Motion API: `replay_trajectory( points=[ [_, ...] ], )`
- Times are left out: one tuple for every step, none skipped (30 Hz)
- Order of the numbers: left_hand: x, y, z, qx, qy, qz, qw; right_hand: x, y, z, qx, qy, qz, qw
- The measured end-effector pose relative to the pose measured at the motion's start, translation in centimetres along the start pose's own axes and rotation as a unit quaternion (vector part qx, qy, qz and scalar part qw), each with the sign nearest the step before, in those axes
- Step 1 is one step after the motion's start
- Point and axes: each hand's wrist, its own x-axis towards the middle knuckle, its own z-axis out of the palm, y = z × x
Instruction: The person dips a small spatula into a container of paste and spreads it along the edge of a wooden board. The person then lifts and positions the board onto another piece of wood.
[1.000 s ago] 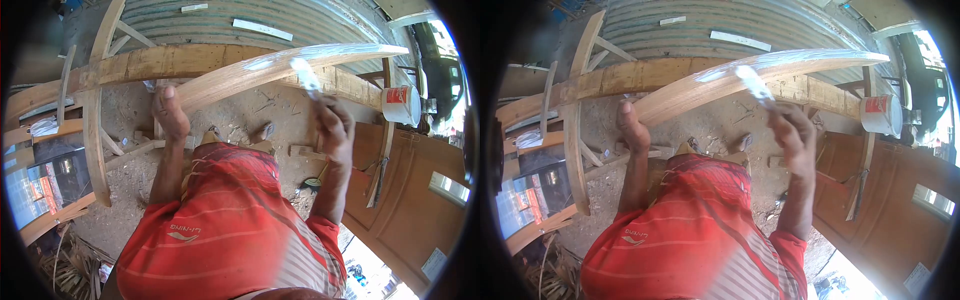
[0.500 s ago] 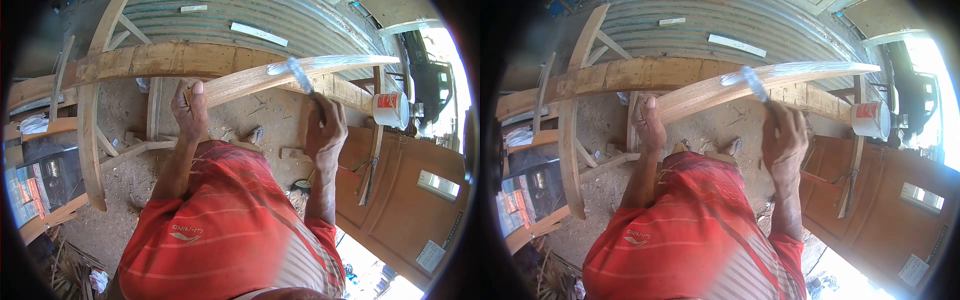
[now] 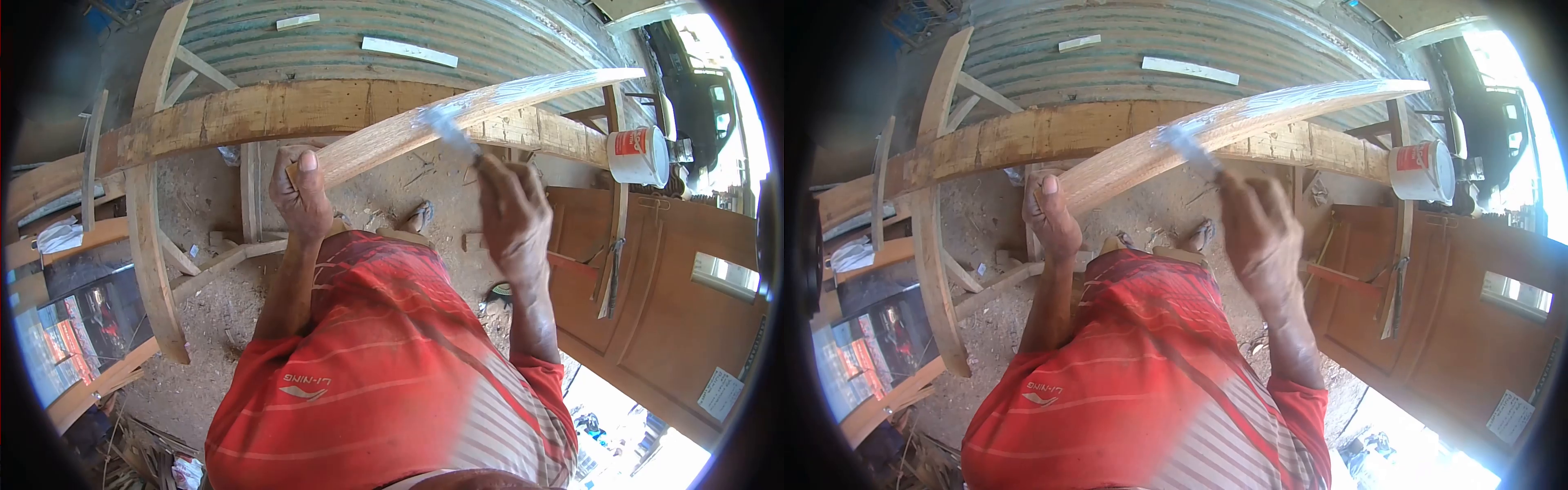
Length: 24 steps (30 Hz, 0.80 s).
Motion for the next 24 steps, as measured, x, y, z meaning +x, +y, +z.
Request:
replay_trajectory(
  points=[
    [-0.1,0.1,-0.1,-0.003,-0.004,-0.008,1.0,0.1,1.0,-0.1,-0.015,0.001,0.035,0.999],
    [-0.3,0.0,-0.2,-0.002,-0.004,-0.01,1.0,0.3,2.5,-0.3,-0.03,0.002,0.068,0.997],
    [-0.3,-0.3,-0.3,-0.002,-0.005,-0.011,1.0,0.7,3.4,-0.3,-0.046,0.015,0.077,0.996],
    [-0.3,-0.4,-0.2,-0.002,-0.006,-0.01,1.0,0.7,3.5,-0.4,-0.022,0.019,0.075,0.997],
    [-0.2,-0.4,-0.1,-0.001,-0.001,-0.009,1.0,0.8,3.3,-0.5,0.003,0.022,0.072,0.997],
    [-0.2,-0.3,0.0,0.0,0.004,-0.008,1.0,0.9,2.9,-0.6,0.028,0.025,0.07,0.997],
    [-0.2,-0.2,0.0,0.002,0.008,-0.007,1.0,0.9,1.9,-0.3,0.043,0.027,0.014,0.999],
    [-0.2,-0.2,0.1,0.0,0.01,-0.005,1.0,0.8,0.3,0.0,0.046,0.023,-0.016,0.999],
    [-0.2,-0.3,0.1,-0.002,0.011,-0.003,1.0,0.7,-0.3,-0.1,0.039,0.004,-0.018,0.999],
    [-0.2,-0.4,0.1,-0.005,0.013,0.0,1.0,0.6,-0.7,-0.2,0.032,-0.015,-0.019,0.999],
    [-0.2,-0.4,0.0,-0.002,0.007,-0.001,1.0,0.7,-0.1,-0.3,-0.003,-0.015,0.005,1.0],
    [-0.2,-0.4,-0.1,0.0,0.004,-0.002,1.0,1.2,1.0,-0.4,-0.037,-0.016,0.027,0.999],
    [-0.3,-0.4,-0.1,0.003,0.002,-0.003,1.0,1.6,2.1,-0.6,-0.041,-0.011,0.067,0.997],
    [-0.4,-0.2,-0.1,-0.001,0.003,-0.011,1.0,1.9,2.6,-1.0,-0.021,0.0,0.092,0.996],
    [-0.3,0.0,0.0,-0.005,0.006,-0.016,1.0,2.0,2.3,-1.1,-0.002,-0.004,0.077,0.997],
    [-0.3,0.1,0.1,-0.008,0.009,-0.021,1.0,1.8,1.9,-1.2,0.018,-0.009,0.064,0.998],
    [-0.3,0.0,0.0,0.001,0.012,-0.011,1.0,1.6,0.8,-1.0,0.03,-0.011,0.036,0.999],
    [-0.2,-0.1,0.1,0.007,0.012,-0.001,1.0,1.4,-0.6,-0.6,0.039,-0.012,0.01,0.999],
    [-0.1,-0.2,0.1,0.013,0.01,0.009,1.0,1.2,-1.4,-0.3,0.048,-0.012,-0.014,0.999],
    [0.0,-0.4,0.0,0.013,0.005,0.01,1.0,1.2,-0.9,-0.2,0.013,-0.015,0.002,1.0],
    [-0.1,-0.5,-0.2,0.013,0.001,0.011,1.0,1.3,0.2,-0.1,-0.022,-0.02,0.016,0.999],
    [-0.2,-0.6,-0.2,0.012,0.0,0.011,1.0,1.5,1.4,-0.1,-0.058,-0.025,0.028,0.998],
    [-0.3,-0.5,-0.2,0.007,-0.001,-0.001,1.0,1.7,2.7,-0.5,-0.088,-0.028,0.066,0.994],
    [-0.4,-0.4,-0.3,0.002,-0.001,-0.011,1.0,1.8,3.9,-0.5,-0.099,-0.023,0.114,0.988]
  ],
)
